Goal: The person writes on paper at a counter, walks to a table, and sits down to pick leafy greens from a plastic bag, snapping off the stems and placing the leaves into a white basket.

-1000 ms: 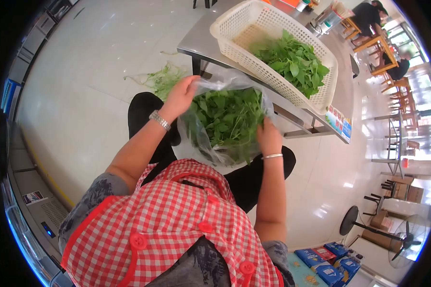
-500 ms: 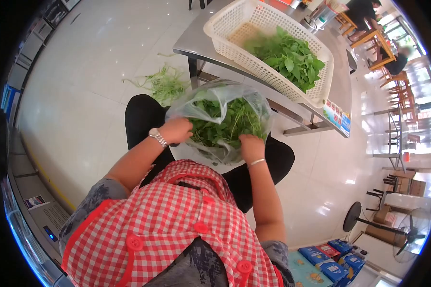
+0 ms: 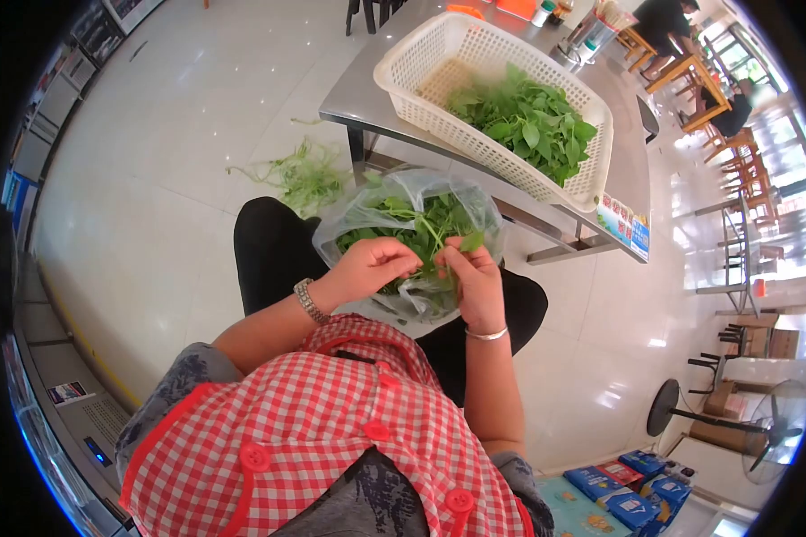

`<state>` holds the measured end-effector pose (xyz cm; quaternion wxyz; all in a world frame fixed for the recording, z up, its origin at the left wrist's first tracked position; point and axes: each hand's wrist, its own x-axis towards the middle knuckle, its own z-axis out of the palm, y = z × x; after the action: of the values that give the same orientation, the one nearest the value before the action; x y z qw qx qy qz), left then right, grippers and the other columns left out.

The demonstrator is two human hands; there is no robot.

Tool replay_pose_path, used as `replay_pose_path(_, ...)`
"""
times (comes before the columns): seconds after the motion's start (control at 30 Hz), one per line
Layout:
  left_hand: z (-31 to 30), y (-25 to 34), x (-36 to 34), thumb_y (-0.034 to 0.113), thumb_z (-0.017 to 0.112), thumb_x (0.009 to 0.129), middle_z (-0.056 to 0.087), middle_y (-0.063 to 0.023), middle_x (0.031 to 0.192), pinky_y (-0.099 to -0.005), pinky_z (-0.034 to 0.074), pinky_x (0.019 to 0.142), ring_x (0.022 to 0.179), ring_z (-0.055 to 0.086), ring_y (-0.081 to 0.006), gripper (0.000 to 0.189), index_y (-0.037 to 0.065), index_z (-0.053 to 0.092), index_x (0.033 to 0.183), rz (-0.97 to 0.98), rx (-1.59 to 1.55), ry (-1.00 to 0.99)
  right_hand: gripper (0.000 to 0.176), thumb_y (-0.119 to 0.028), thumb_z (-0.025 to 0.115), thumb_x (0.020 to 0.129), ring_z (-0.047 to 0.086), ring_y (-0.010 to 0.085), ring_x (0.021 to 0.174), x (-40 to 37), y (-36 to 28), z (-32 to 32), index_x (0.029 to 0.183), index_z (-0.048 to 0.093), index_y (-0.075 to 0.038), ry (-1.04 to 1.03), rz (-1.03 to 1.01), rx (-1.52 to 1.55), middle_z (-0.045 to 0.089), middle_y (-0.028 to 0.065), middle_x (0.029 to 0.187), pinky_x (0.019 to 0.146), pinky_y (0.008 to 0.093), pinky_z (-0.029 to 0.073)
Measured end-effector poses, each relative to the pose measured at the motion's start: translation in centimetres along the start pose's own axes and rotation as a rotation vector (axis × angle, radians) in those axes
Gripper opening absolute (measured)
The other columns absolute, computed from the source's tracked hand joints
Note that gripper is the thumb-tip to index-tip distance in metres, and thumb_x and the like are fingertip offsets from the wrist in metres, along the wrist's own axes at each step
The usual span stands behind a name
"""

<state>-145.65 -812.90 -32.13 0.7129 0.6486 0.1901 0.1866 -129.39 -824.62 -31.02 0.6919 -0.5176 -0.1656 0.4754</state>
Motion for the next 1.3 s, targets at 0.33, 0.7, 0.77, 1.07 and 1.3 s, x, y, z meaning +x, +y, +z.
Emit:
replay_pose_path(0.33,-0.9,3.9,1.2,0.009,0.063,0.084,0.060,-0.0048,0.087,-0.0275,0.046,0.058,0.071,0.060,-0.0211,0.008,0.004,0.066,0.089,0.613,0.587,0.369,0.014,-0.007,0.061,0.088,0.060,0.0137,0.075,-0.7,-0.1,1.2,0.101,0.060,-0.002,-0.060,0.081,-0.043,0.064,0.0073,0.084,0.064,0.0245,0.047)
replay_pose_path(0.7,-2.7,0.9,2.7,0.023,0.064,0.090,0.062,0.0033,0.082,-0.0188,0.043,0.063,0.069,0.051,-0.0034,0.021,0.003,0.065,0.095,-0.194,-0.303,0.025,0.029,-0.026,0.049,0.098,0.062,0.0132,0.079,0.7,-0.4,-0.4,0.115,0.056,-0.004,0.018,0.050,0.099,0.065,0.0089,0.103,0.067,0.0229,0.050)
replay_pose_path(0.77,-2.9,0.7,2.5,0.022,0.063,0.091,0.062,0.0031,0.083,-0.0184,0.043,0.064,0.069,0.052,-0.0036,0.020,0.004,0.065,0.098,-0.288,-0.466,0.032,0.027,-0.022,0.052,0.096,0.060,0.0108,0.077,0.6,0.2,-0.3,0.116,0.056,-0.004,-0.036,0.052,-0.117,0.065,0.0075,0.103,0.067,0.0218,0.049)
replay_pose_path(1.07,-2.9,1.3,2.2,0.021,0.062,0.091,0.063,0.0021,0.085,-0.0196,0.045,0.068,0.074,0.056,-0.0043,0.018,0.006,0.065,0.101,-0.284,-0.630,0.042,0.033,-0.003,0.070,0.080,0.051,0.0036,0.071,-0.5,0.8,2.6,0.111,0.058,-0.006,-0.286,-0.095,-0.388,0.058,-0.0008,0.098,0.062,0.0192,0.042)
replay_pose_path(1.3,-2.8,0.5,2.1,0.020,0.057,0.094,0.062,-0.0025,0.093,-0.0259,0.050,0.074,0.078,0.059,-0.0097,0.022,0.002,0.060,0.107,-0.270,-0.642,0.072,0.017,-0.003,0.069,0.081,0.050,0.0033,0.065,0.1,2.4,4.0,0.096,0.061,-0.004,-0.182,-0.273,-0.428,0.058,-0.0019,0.084,0.058,0.0191,0.042)
